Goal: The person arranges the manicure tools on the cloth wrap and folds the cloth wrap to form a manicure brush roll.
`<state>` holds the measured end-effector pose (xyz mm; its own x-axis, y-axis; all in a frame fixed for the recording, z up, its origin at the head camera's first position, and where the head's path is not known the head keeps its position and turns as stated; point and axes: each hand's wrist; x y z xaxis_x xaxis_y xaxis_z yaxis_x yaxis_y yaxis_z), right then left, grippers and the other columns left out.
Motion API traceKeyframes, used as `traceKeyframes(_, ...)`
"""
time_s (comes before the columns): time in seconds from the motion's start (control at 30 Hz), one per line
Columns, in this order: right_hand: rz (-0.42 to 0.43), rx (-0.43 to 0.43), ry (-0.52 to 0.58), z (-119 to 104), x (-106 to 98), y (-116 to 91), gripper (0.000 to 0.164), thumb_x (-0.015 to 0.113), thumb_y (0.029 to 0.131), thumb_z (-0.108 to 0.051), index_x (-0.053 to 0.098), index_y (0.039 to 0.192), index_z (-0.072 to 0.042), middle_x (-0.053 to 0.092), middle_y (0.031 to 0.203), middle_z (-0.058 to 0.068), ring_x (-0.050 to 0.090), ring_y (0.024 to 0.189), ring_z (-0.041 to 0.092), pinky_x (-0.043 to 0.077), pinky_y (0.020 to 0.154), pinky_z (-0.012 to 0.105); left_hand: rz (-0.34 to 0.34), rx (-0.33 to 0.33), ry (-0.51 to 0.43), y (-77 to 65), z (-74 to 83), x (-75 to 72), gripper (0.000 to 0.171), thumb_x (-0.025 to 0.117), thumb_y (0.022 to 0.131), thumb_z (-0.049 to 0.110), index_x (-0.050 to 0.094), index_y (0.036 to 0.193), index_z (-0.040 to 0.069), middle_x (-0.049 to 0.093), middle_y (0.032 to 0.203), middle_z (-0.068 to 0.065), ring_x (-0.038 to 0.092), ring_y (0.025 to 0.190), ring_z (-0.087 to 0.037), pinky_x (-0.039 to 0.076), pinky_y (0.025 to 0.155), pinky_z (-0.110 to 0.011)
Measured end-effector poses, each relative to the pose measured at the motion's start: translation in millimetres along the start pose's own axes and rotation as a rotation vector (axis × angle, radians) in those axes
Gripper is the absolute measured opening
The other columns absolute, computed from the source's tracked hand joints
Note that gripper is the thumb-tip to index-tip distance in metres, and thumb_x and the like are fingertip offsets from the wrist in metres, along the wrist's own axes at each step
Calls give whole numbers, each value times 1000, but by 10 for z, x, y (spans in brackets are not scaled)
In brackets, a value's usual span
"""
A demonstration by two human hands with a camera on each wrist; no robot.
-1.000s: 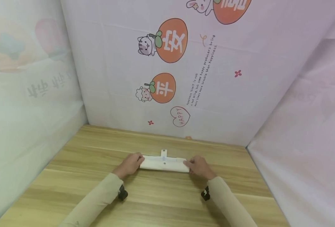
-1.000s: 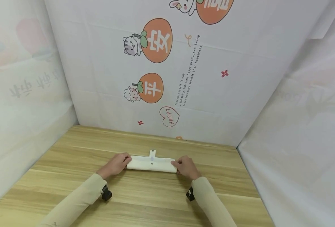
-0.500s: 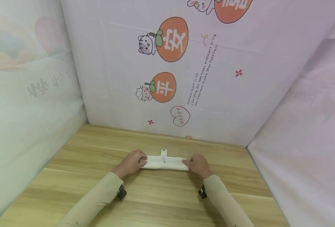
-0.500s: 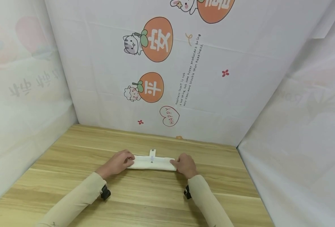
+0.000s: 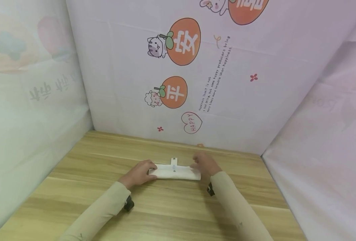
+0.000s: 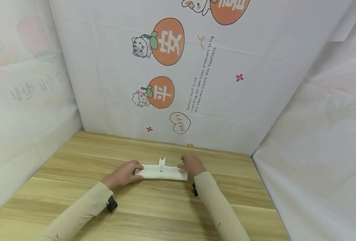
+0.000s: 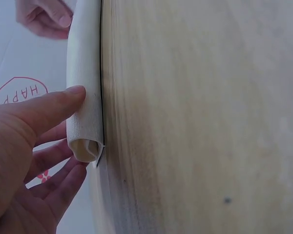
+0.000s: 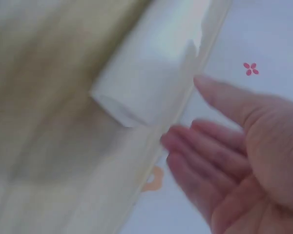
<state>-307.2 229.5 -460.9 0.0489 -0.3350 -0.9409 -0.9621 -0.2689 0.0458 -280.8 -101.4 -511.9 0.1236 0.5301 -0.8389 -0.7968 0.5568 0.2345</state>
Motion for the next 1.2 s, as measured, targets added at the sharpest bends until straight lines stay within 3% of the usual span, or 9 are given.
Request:
traceKeyframes(0.17,-60,-90,18,-214,-39,203,40,79,93,-17,69,128,0,73,128,19,70,120,35,54,107,53,7,-1,-11,-9,23,-22,37,82,92,21,73,119,-3,74,117,-14,70,109,-31,57,98,-48)
traceKeyframes(0.4,-94,-124,43,-312,210,454,52,80,92,-15,64,139,0,71,135,21,69,124,37,54,109,51,-5,-10,-1,22,-3,30,37,82,93,22,73,120,-2,74,118,-14,70,111,-30,57,99,-47)
traceKeyframes(0.77,-83,-141,75,-380,406,619,36,82,87,-3,74,122,-3,78,119,14,73,110,29,58,101,45,-21,-31,1,16,-33,1,38,82,93,23,73,121,-2,73,120,-15,70,112,-30,57,99,-47)
traceKeyframes(1.0,-46,-146,92,-424,328,588,28,75,90,3,76,117,-4,79,116,13,75,108,27,60,99,42,-30,-75,-13,22,-13,9,39,81,94,23,72,123,-1,72,124,-15,69,118,-32,55,104,-49)
traceKeyframes(1.2,-83,-190,158,-491,182,478,24,79,86,5,78,108,-5,80,107,10,76,99,23,62,91,35,-30,-85,-21,18,-11,10,38,81,94,23,72,123,0,72,124,-14,68,118,-32,55,105,-48)
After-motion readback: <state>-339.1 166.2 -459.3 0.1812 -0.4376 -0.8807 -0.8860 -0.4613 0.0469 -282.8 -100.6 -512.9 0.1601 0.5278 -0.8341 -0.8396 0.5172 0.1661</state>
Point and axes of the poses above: each hand's wrist, its own y-axis towards the middle knuckle, its own x-axis out of the palm, z = x × y
